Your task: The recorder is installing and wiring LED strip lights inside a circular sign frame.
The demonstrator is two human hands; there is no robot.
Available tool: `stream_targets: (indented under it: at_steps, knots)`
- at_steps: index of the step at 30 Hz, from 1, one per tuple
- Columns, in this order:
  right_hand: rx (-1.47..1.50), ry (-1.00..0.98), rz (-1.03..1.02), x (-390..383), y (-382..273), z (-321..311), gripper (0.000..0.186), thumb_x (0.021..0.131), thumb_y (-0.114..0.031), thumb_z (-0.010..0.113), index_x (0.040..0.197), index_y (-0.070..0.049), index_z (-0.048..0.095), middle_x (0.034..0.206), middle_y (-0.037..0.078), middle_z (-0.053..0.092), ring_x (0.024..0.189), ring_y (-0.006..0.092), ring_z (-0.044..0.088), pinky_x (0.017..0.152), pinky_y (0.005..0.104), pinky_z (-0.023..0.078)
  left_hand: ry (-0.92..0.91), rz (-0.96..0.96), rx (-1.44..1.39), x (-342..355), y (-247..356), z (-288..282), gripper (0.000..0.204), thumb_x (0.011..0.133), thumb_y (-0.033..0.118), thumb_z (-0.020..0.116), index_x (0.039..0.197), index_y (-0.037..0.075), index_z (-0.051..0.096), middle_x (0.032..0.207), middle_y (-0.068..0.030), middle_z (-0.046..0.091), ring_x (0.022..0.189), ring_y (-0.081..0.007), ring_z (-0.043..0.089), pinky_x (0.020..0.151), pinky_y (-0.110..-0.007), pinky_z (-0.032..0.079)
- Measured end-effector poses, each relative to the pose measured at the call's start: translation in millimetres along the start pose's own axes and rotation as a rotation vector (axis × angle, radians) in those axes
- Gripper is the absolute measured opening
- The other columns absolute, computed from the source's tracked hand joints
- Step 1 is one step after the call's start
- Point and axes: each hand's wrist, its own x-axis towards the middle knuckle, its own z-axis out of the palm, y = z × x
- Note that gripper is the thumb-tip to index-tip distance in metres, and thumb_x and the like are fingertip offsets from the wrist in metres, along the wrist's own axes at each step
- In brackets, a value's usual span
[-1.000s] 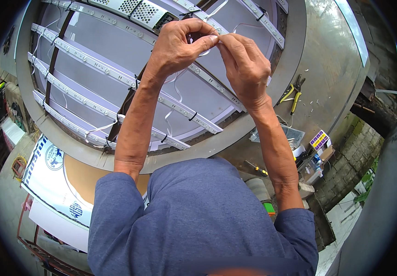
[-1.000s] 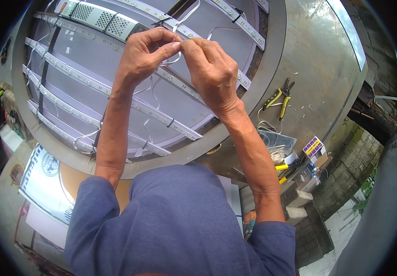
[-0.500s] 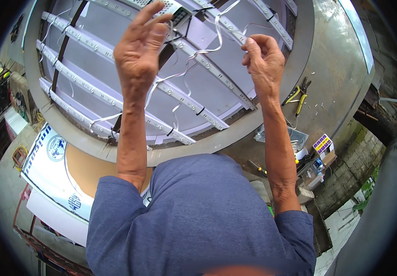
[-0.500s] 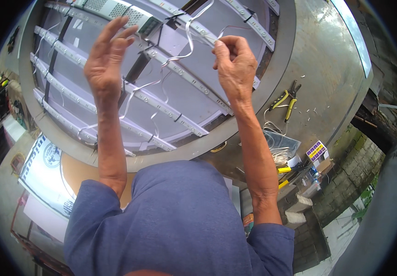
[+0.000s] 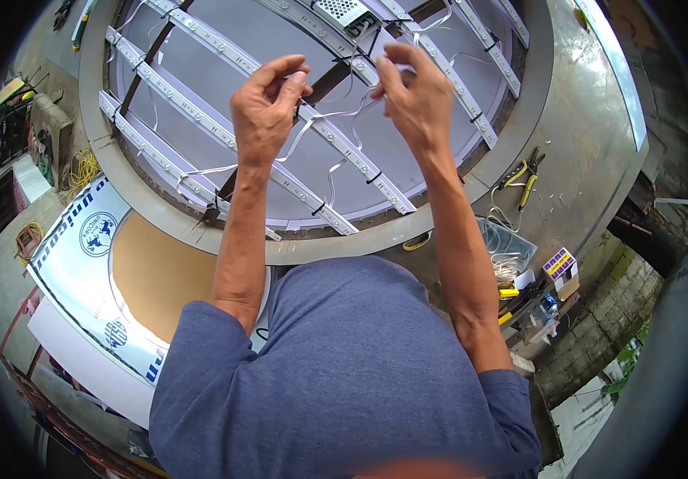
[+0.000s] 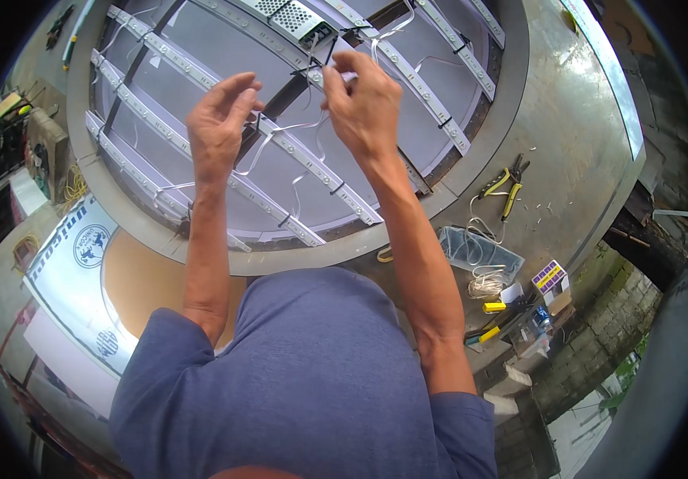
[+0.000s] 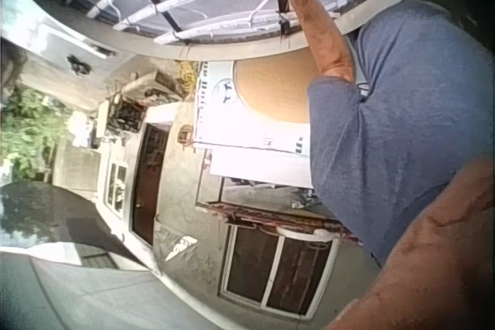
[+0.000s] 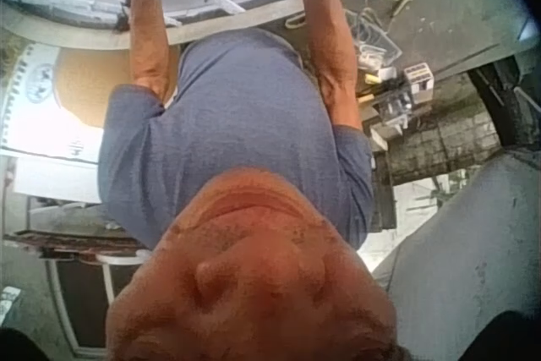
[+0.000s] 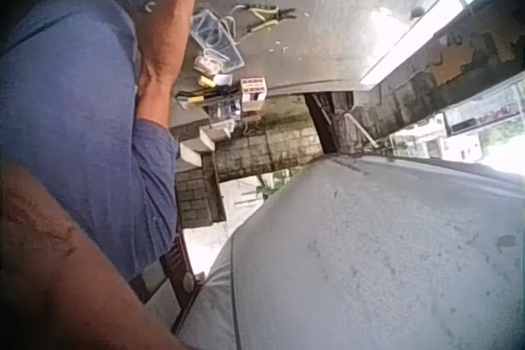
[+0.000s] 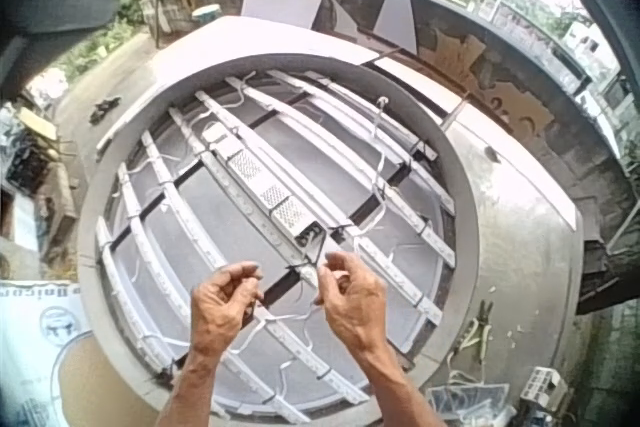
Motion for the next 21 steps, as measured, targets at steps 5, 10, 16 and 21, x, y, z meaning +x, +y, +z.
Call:
stream_targets:
  at_steps: [5,10,16,21]
  knots:
    - [-0.188,0.006,-0.071,43.4,27.4,36.7,0.022,0.094,-0.016,0.072,0.106,0.003,0.073,0.079,0.007,0.073,0.054,0.0111,0.067,0.047,0.0252,0.051,-0.093,0.139,0.067,19.1,26.4,-22.3,0.019,0.098,0.010,0.069,0.114,0.003,0.076,0.096,-0.0059,0.078,0.079,-0.0109,0.072,0.070,-0.023,0.057]
    - [0.008,-0.018,0.009,46.4,5.6,32.7,0.014,0.096,-0.010,0.070,0.103,0.001,0.075,0.079,0.006,0.073,0.060,0.0113,0.069,0.047,0.0220,0.051,-0.046,0.100,0.247,14.3,30.0,-75.3,0.018,0.099,0.013,0.069,0.113,0.005,0.077,0.095,-0.0055,0.078,0.079,-0.0111,0.072,0.068,-0.023,0.056]
    - [0.410,-0.030,-0.107,54.3,-5.9,14.4,0.015,0.099,-0.008,0.066,0.101,0.005,0.073,0.081,0.012,0.074,0.070,0.0158,0.073,0.060,0.0247,0.061,-0.002,0.009,0.263,3.5,7.1,-90.6,0.019,0.098,0.014,0.071,0.113,0.007,0.077,0.093,-0.0049,0.078,0.077,-0.0110,0.072,0.067,-0.024,0.057]
    - [0.426,-0.071,-0.010,48.7,-1.0,8.6,0.019,0.102,-0.008,0.062,0.105,0.009,0.071,0.083,0.015,0.074,0.070,0.0167,0.072,0.062,0.0265,0.062,-0.136,0.002,0.198,8.5,10.4,-48.4,0.021,0.098,0.013,0.069,0.118,0.006,0.075,0.103,-0.0065,0.077,0.083,-0.0108,0.070,0.071,-0.024,0.055]
